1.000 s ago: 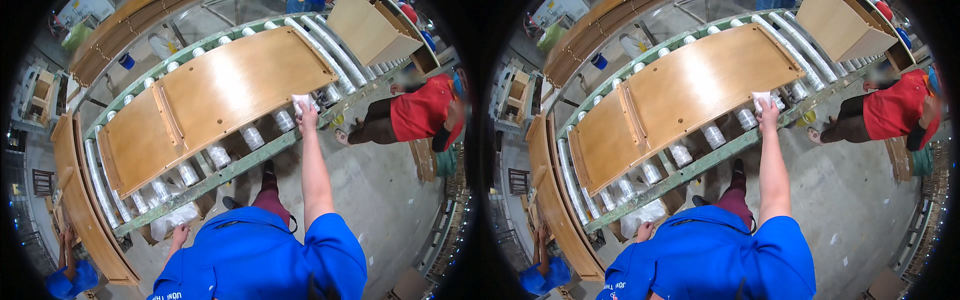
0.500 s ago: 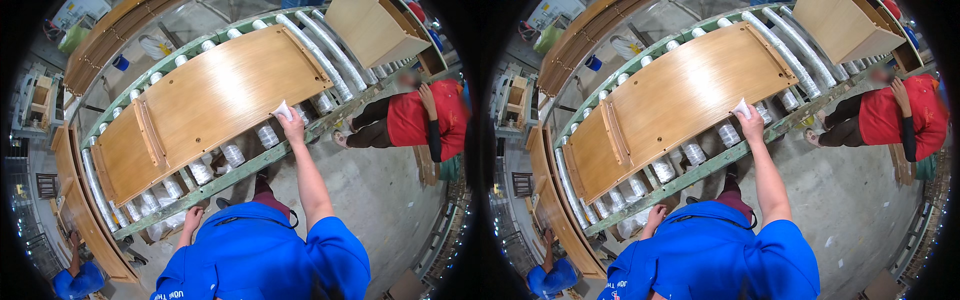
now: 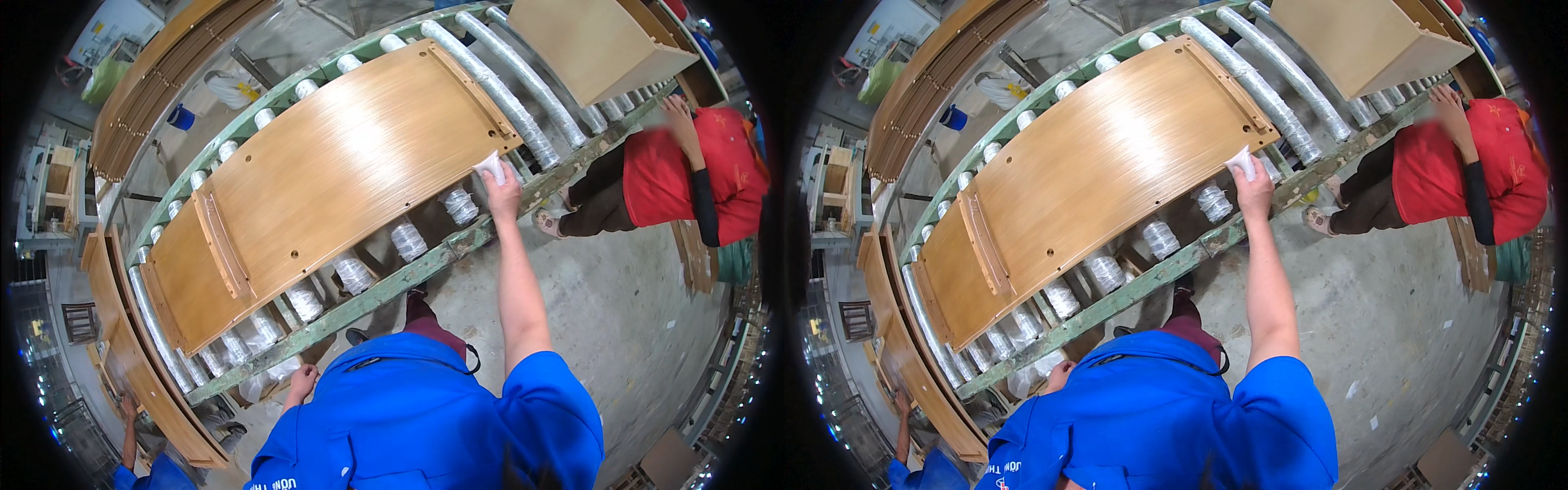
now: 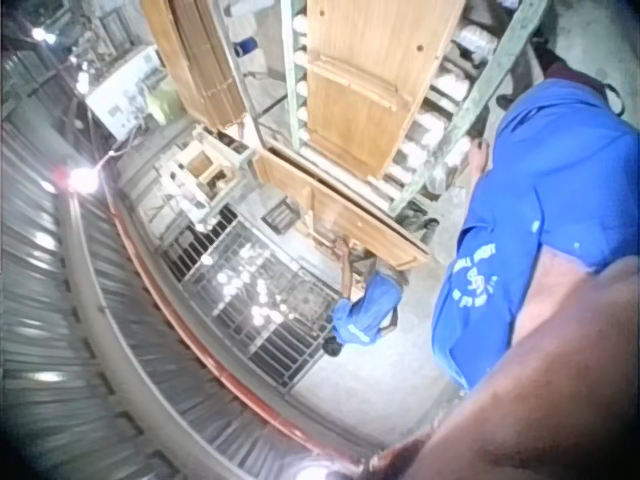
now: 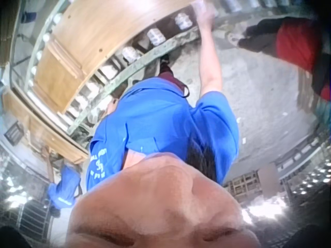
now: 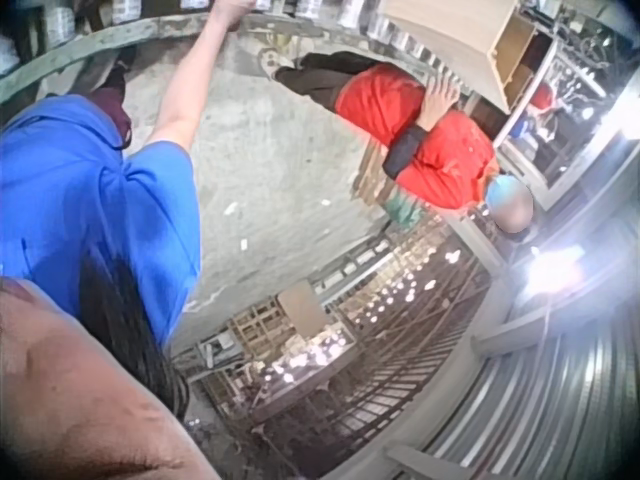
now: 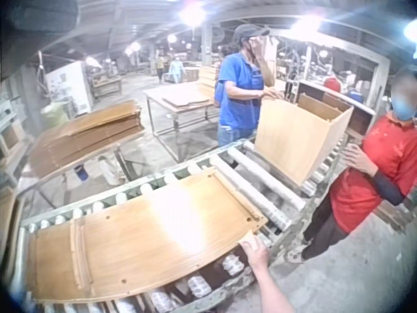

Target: The person wipes the surfaces of wooden furniture parts using a white cloth. They handle multiple pieces, including flat panels and curved components, moving them from a stack to a roller conveyor and then to the floor. The person wipes both sides of the panels and removes protective plastic film from the wood before continuing to clean.

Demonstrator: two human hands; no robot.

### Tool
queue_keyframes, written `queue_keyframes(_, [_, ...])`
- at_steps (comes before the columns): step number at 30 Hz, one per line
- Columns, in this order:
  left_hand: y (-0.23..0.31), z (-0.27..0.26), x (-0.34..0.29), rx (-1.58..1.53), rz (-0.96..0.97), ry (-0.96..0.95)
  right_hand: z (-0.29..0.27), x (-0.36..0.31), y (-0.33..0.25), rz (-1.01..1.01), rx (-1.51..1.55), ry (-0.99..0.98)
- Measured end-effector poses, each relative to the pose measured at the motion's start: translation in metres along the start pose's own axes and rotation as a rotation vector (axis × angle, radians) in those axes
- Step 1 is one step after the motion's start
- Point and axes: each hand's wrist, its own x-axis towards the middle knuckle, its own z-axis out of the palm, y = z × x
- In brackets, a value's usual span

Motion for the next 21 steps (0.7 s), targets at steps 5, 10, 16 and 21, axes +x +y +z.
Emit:
queue_keyframes(5, [0.029, 0.007, 0.013, -0.027, 0.068, 0.006, -0.025, 0.039, 0.026, -0.002, -0.035, 0.120])
queue_keyframes(10, [0.051, 0.014, 0.028, -0.088, 0.061, -0.031, -0.038, 0.065, 0.033, 0.033, -0.094, 0.158])
queue_keyframes(16, [0.066, 0.023, 0.023, -0.033, 0.086, -0.027, -0.041, 0.073, 0.039, 0.027, -0.131, 0.106])
queue_keyframes(21, [0.071, 0.027, 0.009, -0.030, 0.071, 0.019, -0.036, 0.082, 0.046, 0.035, -0.115, 0.121])
